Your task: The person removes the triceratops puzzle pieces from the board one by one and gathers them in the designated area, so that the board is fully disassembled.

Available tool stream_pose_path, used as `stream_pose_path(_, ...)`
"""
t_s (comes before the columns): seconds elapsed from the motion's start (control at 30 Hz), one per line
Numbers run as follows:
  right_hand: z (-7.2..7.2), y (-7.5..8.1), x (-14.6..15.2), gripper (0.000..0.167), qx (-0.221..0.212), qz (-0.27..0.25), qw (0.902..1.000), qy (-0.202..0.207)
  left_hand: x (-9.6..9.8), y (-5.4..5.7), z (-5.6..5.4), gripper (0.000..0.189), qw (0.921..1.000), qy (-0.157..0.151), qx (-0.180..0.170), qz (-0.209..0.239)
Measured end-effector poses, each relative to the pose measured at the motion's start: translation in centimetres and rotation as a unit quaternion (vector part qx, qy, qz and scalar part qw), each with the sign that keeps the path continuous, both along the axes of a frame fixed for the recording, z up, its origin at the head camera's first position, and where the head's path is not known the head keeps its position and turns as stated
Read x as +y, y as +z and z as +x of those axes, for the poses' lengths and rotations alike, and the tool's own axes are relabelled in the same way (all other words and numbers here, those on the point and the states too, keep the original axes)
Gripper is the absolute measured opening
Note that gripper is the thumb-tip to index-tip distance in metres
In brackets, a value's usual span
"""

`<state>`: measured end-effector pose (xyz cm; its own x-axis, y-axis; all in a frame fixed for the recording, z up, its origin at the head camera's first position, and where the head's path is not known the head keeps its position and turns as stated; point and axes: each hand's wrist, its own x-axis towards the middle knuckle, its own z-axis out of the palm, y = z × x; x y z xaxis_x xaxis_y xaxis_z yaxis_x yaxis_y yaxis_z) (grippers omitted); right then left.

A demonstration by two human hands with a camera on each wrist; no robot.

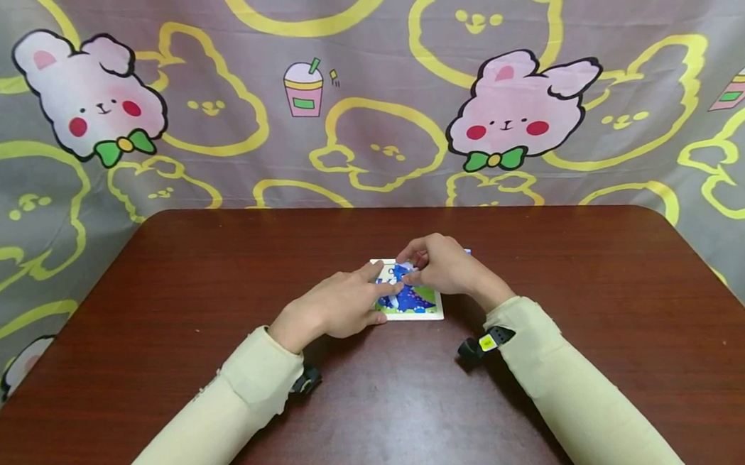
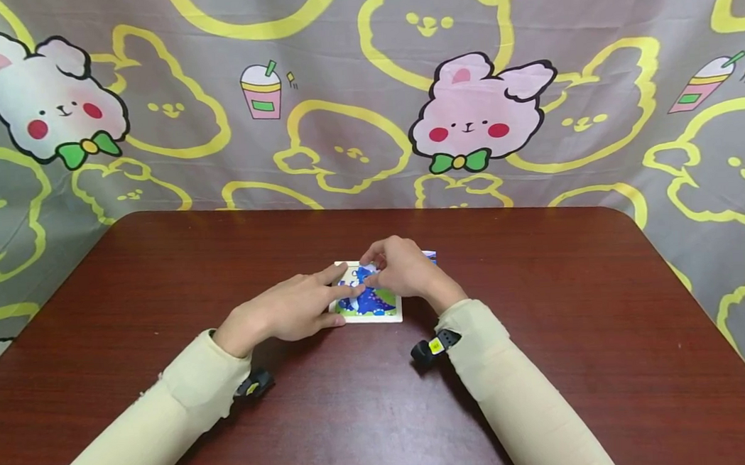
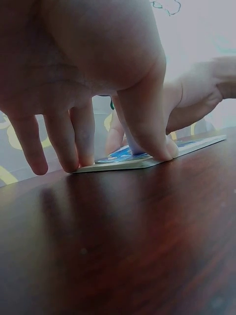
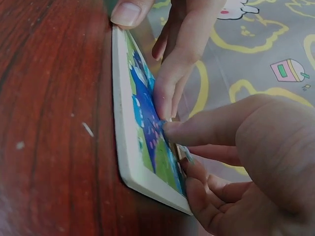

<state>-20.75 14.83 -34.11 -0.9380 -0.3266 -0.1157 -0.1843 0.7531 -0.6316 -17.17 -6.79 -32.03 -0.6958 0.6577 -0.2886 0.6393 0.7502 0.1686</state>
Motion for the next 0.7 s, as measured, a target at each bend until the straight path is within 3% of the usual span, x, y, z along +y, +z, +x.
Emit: stream_pose_path(0.7,-0.35,-0.20,0.64,0.030,-0.006,0.003,0.9999,0.014,-0.05,-0.10,-0.06,0.059,0.9999,-0.008,0.005,0.004)
